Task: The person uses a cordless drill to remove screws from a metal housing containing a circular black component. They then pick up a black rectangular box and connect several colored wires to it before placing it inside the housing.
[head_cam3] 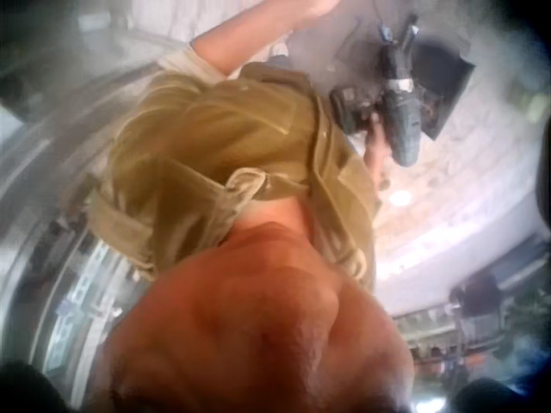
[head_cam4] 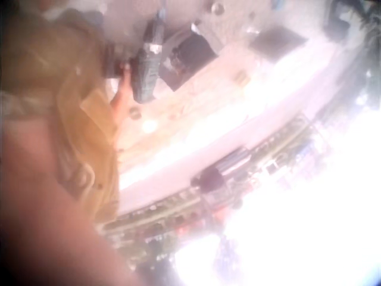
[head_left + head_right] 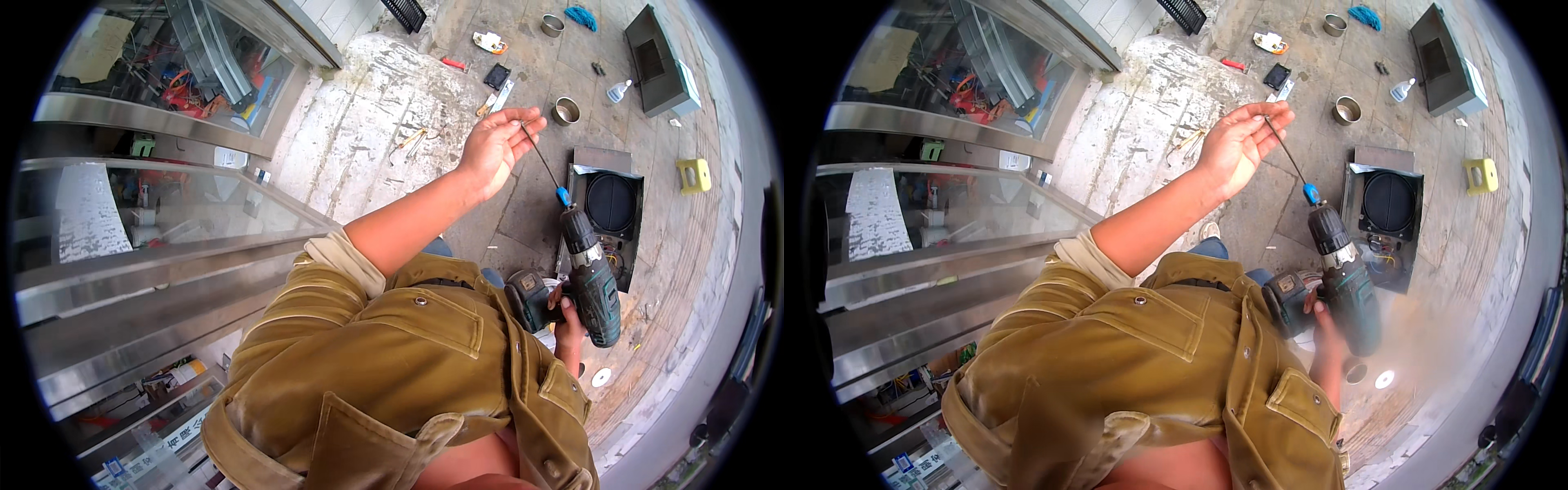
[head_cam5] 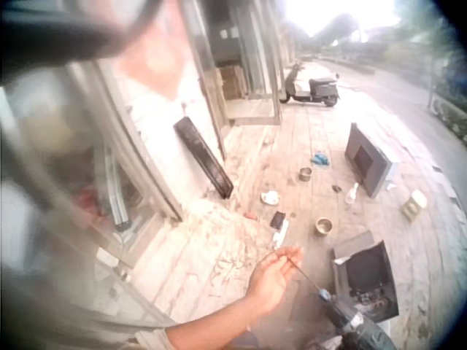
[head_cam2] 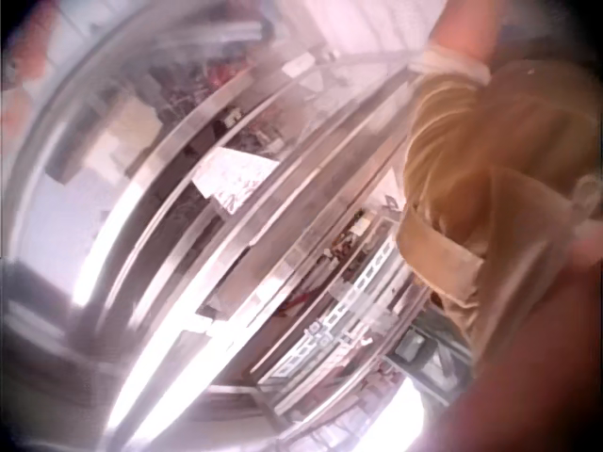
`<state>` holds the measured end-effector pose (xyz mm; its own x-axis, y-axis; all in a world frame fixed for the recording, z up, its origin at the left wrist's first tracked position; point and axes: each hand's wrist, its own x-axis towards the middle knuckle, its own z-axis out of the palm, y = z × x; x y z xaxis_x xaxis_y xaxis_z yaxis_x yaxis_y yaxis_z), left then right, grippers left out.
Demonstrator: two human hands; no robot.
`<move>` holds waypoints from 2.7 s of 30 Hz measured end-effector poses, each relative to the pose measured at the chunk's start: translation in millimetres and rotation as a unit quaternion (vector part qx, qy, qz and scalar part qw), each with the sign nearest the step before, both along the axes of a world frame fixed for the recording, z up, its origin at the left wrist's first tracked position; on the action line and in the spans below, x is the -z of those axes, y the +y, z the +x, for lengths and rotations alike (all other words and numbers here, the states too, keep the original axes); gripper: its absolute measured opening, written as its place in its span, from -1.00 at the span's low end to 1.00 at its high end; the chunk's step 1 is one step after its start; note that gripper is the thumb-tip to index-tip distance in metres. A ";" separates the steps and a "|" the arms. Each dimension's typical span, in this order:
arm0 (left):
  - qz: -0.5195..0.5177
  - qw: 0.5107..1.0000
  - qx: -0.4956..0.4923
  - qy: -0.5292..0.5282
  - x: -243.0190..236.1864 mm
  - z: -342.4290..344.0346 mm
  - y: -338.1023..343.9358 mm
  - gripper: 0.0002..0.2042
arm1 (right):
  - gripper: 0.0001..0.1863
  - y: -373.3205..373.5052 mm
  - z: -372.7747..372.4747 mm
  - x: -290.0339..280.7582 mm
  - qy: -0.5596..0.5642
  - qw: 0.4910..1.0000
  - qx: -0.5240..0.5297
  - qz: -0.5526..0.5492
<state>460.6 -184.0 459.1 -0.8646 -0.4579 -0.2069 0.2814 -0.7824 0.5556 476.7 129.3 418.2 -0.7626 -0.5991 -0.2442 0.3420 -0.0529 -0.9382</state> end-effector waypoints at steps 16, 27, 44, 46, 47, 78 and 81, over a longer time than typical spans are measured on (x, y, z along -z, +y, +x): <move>0.004 0.989 0.142 0.046 2.4 -247.9 0.8 -0.78 | -0.58 -13.1 -161.7 6.2 0.046 0.989 0.138 -0.026; 0.028 0.965 0.256 0.056 4.1 -357.1 44.6 -0.79 | -0.61 9.1 -202.7 25.7 0.055 0.967 0.249 -0.004; -0.155 0.809 0.557 -0.109 105.3 -528.8 78.9 -0.86 | -0.60 -61.7 -226.1 17.0 0.061 0.748 0.661 0.015; -0.173 0.773 0.594 -0.138 129.7 -529.7 81.8 -0.86 | -0.61 -73.3 -208.7 19.7 0.058 0.716 0.695 0.027; -0.179 0.754 0.615 -0.147 137.7 -529.5 86.0 -0.86 | -0.60 -76.8 -200.0 22.0 0.055 0.706 0.705 0.031; -0.518 0.521 0.672 0.095 357.0 -570.5 188.7 -0.81 | -0.68 -132.8 -306.0 250.9 -0.147 0.633 0.704 0.285; -0.512 0.514 0.678 0.117 372.5 -592.5 185.8 -0.80 | -0.63 -143.8 -328.1 270.6 -0.160 0.605 0.722 0.295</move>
<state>-131.9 1.9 86.5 -0.4796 0.8335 -0.2745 0.0169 0.3215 0.9467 148.6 -14.4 147.6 -0.2432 0.8994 -0.3633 0.5075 -0.2012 -0.8378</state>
